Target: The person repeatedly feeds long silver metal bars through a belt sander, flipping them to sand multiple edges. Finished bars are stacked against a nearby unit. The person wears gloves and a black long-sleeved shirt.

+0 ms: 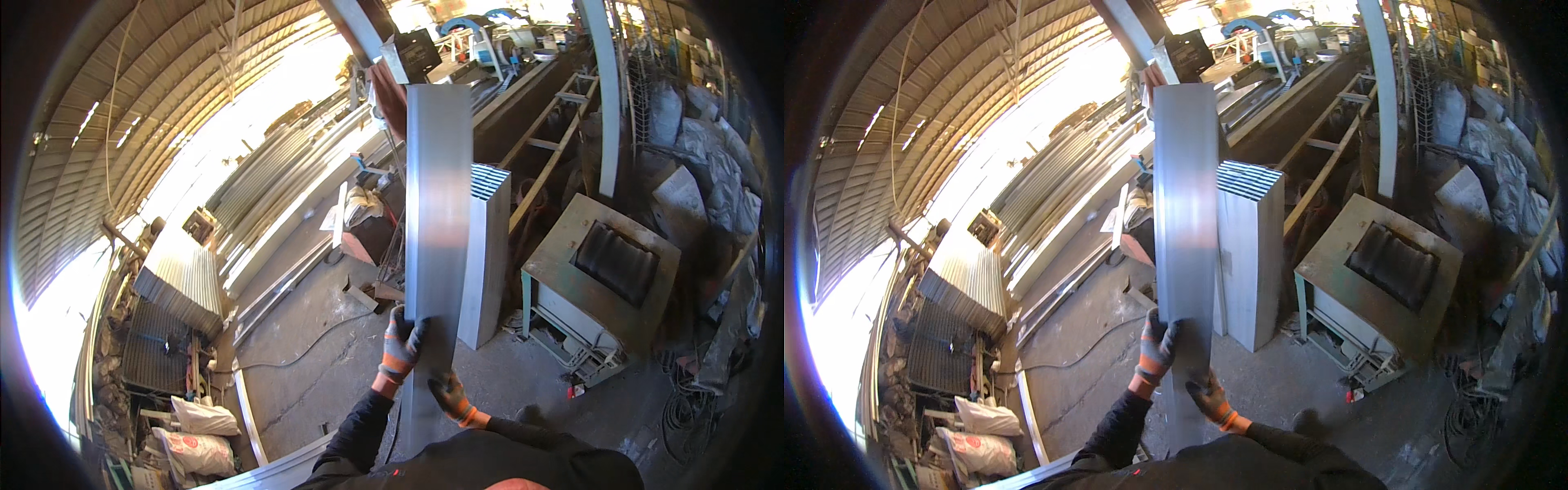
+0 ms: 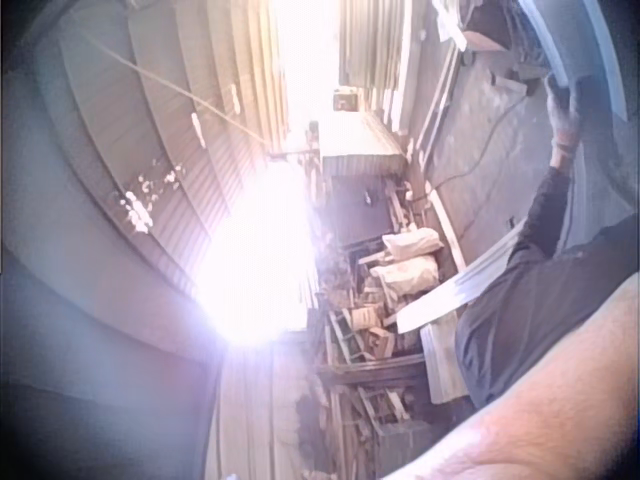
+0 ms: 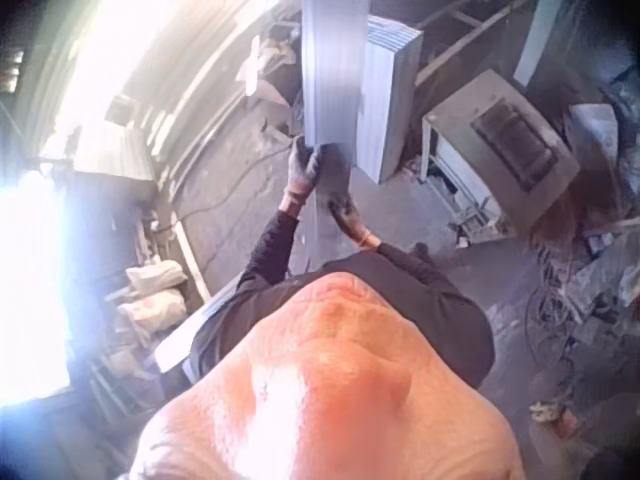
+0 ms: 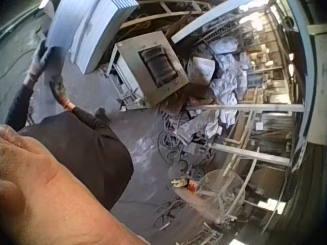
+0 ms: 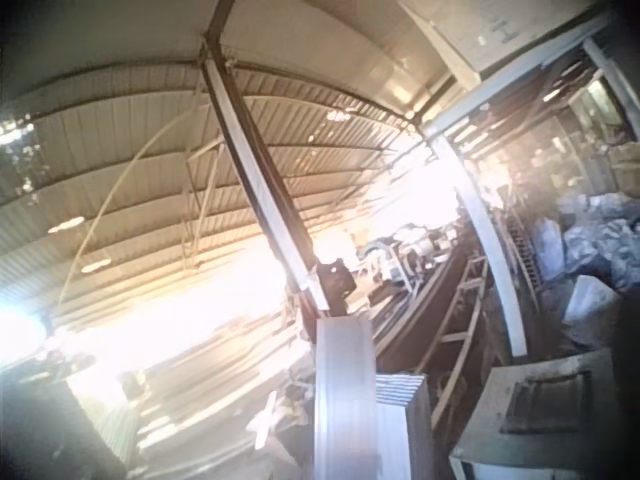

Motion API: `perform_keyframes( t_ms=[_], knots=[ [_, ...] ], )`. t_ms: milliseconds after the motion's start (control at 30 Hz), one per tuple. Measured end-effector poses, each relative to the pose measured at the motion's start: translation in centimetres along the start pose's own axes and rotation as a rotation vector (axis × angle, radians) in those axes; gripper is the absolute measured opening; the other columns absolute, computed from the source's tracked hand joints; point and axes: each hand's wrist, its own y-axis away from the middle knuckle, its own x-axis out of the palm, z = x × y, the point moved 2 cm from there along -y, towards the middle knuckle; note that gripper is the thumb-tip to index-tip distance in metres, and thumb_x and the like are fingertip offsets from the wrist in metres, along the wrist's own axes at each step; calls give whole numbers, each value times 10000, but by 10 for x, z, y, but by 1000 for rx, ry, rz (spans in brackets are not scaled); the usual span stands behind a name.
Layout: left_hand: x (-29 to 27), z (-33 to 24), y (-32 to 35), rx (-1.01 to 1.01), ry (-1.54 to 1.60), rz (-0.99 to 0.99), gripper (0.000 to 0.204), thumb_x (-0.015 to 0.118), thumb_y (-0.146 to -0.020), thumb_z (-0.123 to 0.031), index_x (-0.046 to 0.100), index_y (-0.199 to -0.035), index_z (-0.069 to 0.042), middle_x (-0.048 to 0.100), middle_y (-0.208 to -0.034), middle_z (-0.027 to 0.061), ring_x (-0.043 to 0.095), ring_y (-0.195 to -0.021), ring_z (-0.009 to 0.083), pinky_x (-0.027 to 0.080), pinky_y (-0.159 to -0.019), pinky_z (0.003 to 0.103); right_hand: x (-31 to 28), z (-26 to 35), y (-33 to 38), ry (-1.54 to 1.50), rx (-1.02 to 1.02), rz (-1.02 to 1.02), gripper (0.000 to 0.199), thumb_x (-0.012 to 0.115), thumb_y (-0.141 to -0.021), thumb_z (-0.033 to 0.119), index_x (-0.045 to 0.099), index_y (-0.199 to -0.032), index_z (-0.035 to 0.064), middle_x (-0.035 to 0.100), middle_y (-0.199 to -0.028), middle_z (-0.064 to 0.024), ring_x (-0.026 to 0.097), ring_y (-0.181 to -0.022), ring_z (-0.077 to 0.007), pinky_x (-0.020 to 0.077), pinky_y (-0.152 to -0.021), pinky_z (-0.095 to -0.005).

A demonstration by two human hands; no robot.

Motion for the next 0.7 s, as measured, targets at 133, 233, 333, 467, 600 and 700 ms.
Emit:
perform_keyframes(
  t_ms=[133, 233, 333, 467, 600, 700],
  knots=[
    [11, -2, 13, -72, -52, -51, 245, 706, -1160, -173, 598, -1343, -51, 679, -1192, 45, 616, -1135, 123, 538, -973, 307, 39, 10, 13, 62, -59, -218, 369, 646, -1160, 185, 702, -1474, -1, 750, -1441, -141, 701, -1300, -209, 554, -1109, -357],
    [-13, -14, 36, -108, -266, 73, 398, 747, -1134, -219, 570, -1403, 16, 720, -1276, 160, 673, -1178, 204, 553, -1038, 358, 63, 10, 29, -68, -78, -186, 363, 606, -1181, 197, 692, -1467, -8, 739, -1446, -128, 692, -1297, -214, 554, -1107, -354],
    [-26, -20, 71, 101, -169, 131, 666, 767, -1114, -274, 464, -1600, 66, 688, -1463, 281, 702, -1336, 334, 550, -1112, 403, 81, -18, 66, -152, 129, -177, 384, 605, -1192, 238, 684, -1480, -3, 732, -1439, -116, 682, -1297, -221, 548, -1122, -364],
    [-58, -9, 107, 10, -446, 188, 944, 752, -1106, -199, 150, -1781, 71, 398, -1774, 322, 527, -1572, 383, 454, -1266, 411, 90, -57, 106, -89, 231, 21, 435, 594, -1203, 315, 662, -1518, 24, 719, -1438, -107, 666, -1308, -218, 540, -1148, -371],
    [-87, -16, 149, 184, -579, 72, 937, 784, -1071, -298, 242, -1790, -38, 644, -1486, 373, 706, -1247, 552, 617, -954, 549, 78, -34, 91, -802, 357, -49, 506, 655, -1170, 337, 598, -1589, 59, 689, -1478, -92, 665, -1341, -234, 575, -1149, -384],
    [-91, -22, 201, 54, -804, 71, 942, 784, -1059, -315, 254, -1790, -45, 713, -1264, 323, 755, -1014, 509, 607, -811, 592, 61, 22, 53, -757, 118, -168, 652, 762, -1095, 326, 518, -1642, 67, 676, -1480, -95, 674, -1327, -237, 599, -1110, -381]
  ],
)
